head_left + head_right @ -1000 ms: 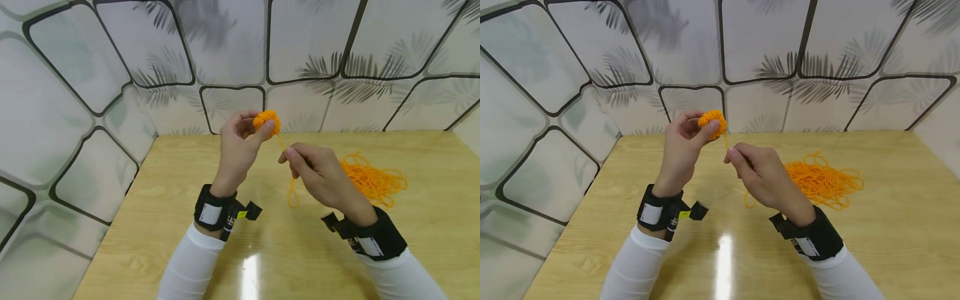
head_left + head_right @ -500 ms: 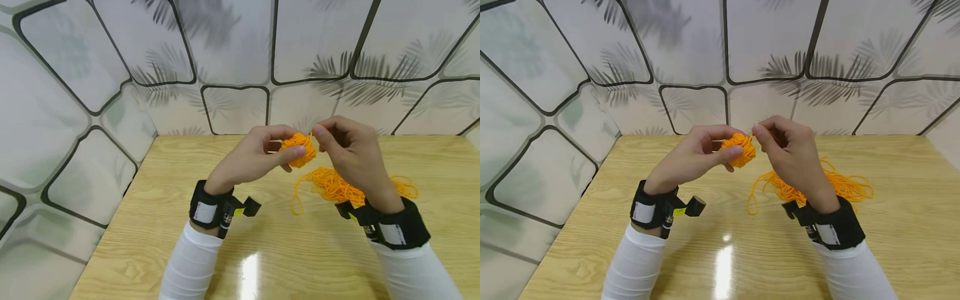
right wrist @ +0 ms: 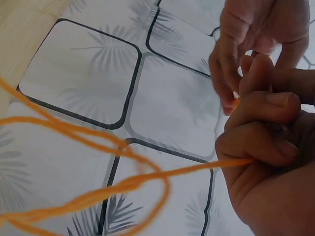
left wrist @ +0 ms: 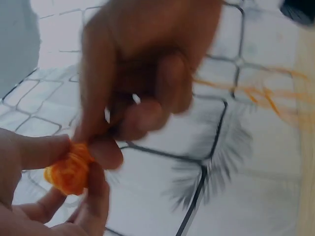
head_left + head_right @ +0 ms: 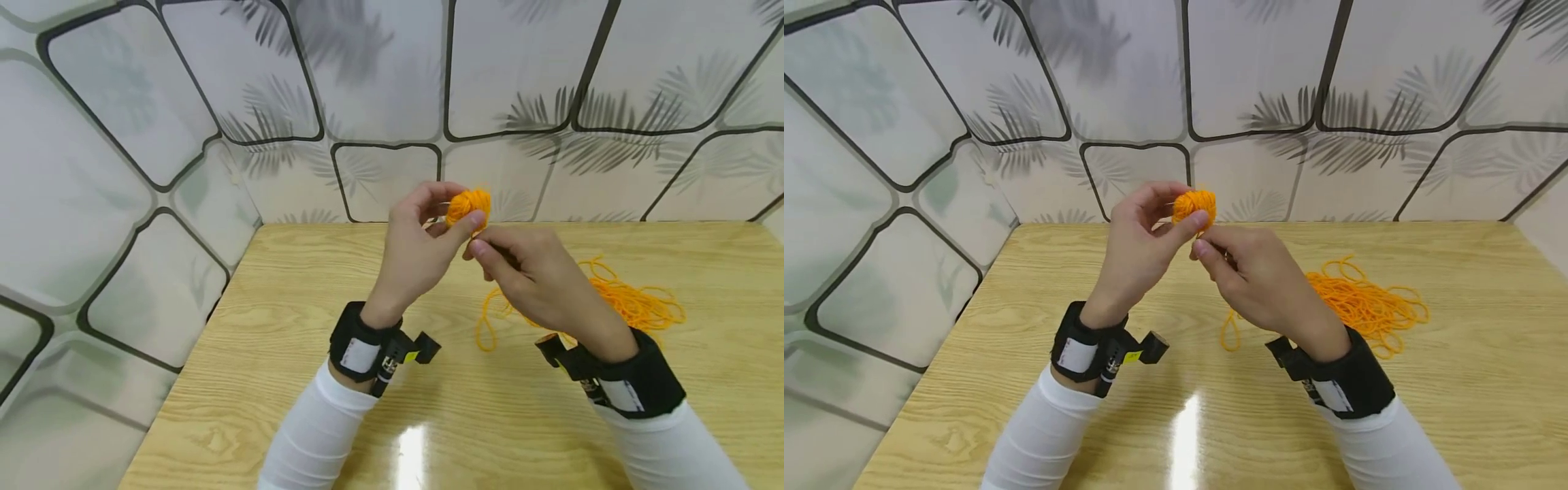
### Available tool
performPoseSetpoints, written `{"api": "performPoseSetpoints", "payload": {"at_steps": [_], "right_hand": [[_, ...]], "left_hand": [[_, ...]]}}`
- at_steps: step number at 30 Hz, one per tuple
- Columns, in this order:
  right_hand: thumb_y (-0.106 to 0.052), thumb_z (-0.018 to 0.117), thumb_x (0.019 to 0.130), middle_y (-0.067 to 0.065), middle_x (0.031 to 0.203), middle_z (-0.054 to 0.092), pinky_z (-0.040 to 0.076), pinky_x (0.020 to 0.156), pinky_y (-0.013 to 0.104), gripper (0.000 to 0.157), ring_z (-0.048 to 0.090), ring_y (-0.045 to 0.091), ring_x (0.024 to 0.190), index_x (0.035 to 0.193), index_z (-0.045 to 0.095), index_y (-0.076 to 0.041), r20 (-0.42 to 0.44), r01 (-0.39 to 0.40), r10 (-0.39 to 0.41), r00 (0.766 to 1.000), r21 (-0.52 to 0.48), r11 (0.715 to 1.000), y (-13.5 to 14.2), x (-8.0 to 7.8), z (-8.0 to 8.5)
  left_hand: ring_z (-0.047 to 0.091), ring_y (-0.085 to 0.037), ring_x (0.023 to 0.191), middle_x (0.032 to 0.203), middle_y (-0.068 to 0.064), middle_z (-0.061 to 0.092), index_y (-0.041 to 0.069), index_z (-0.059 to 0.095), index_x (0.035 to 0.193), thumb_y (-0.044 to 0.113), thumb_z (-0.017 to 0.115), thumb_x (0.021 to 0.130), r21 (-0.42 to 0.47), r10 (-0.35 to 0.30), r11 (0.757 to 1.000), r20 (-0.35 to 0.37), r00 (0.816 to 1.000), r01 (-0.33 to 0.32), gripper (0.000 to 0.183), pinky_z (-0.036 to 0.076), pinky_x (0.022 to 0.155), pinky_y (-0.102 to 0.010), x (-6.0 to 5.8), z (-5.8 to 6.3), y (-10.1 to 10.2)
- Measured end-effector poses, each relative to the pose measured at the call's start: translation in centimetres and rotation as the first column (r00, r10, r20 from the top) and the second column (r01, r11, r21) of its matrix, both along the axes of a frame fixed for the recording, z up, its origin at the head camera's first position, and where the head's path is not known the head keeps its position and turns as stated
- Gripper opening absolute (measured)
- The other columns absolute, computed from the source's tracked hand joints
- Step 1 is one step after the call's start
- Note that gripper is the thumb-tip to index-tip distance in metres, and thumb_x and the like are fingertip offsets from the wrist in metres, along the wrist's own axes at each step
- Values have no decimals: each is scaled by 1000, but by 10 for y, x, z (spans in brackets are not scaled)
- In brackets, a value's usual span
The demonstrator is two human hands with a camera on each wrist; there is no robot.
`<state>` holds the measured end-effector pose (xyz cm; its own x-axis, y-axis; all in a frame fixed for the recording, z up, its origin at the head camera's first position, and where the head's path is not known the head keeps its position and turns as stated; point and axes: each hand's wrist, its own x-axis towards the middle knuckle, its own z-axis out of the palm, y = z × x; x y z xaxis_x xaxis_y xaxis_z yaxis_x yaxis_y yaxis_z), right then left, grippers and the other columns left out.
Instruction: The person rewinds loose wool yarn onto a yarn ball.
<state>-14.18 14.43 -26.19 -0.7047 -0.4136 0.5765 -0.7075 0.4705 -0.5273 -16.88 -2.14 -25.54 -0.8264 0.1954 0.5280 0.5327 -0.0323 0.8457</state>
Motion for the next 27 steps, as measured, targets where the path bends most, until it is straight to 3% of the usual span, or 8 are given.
{"api": "performPoseSetpoints", "payload": {"at_steps": [3,6,10,12,14,16,22,27], "right_hand": [[-22,54,93,-8,60,42,29,45,24,11,34,8,47,83,59,-25,-2,37,-37,999,22,999,8,4,5],[-23,57,91,-8,64,47,29,43,25,5,34,9,47,90,62,-25,12,85,-86,996,3,996,17,5,11],[-19,58,90,-4,67,51,28,40,27,5,33,10,46,88,62,-20,50,117,-113,992,-83,990,26,2,14],[-17,58,90,-2,68,51,28,40,27,5,33,11,46,88,62,-16,53,115,-109,993,-133,984,27,-1,13],[-15,57,90,1,66,48,28,41,27,6,34,12,47,87,62,-13,64,103,-93,994,-186,977,25,-4,12],[-13,55,91,3,66,47,30,42,27,8,36,12,48,88,61,-10,63,72,-59,996,-223,972,22,-7,9],[-14,47,96,4,66,46,32,42,28,12,37,14,49,90,56,-8,87,-6,26,996,-228,974,13,-10,3],[-22,48,96,0,67,48,31,44,29,13,38,14,49,95,58,-15,131,31,-14,991,-129,991,9,-5,2]], "left_hand": [[59,-12,86,97,-2,61,7,59,108,21,64,86,-216,3,976,-37,999,-11,26,50,73,-26,-1,-3,-2],[61,-13,80,95,-3,63,6,59,108,21,60,89,-289,-147,945,50,988,155,25,51,71,-28,1,0,-5],[61,-25,80,95,-11,61,1,59,110,17,56,92,-153,-409,880,242,880,450,24,52,72,-38,8,11,-11],[59,-29,83,94,-14,60,0,58,110,14,55,92,-96,-489,842,281,826,531,23,51,75,-41,12,16,-13],[59,-30,83,95,-15,60,-1,57,110,12,57,90,-54,-515,833,287,807,551,23,50,78,-42,16,20,-15],[60,-30,85,99,-15,60,0,56,111,10,59,89,1,-508,848,284,813,530,24,49,81,-42,17,21,-15],[59,-29,97,114,-16,53,-1,53,116,4,59,87,235,-392,910,224,892,341,30,45,89,-41,10,13,-9],[58,-25,95,108,-15,57,-1,53,112,9,63,85,228,-169,964,110,980,140,30,48,85,-38,5,6,-1]]}}
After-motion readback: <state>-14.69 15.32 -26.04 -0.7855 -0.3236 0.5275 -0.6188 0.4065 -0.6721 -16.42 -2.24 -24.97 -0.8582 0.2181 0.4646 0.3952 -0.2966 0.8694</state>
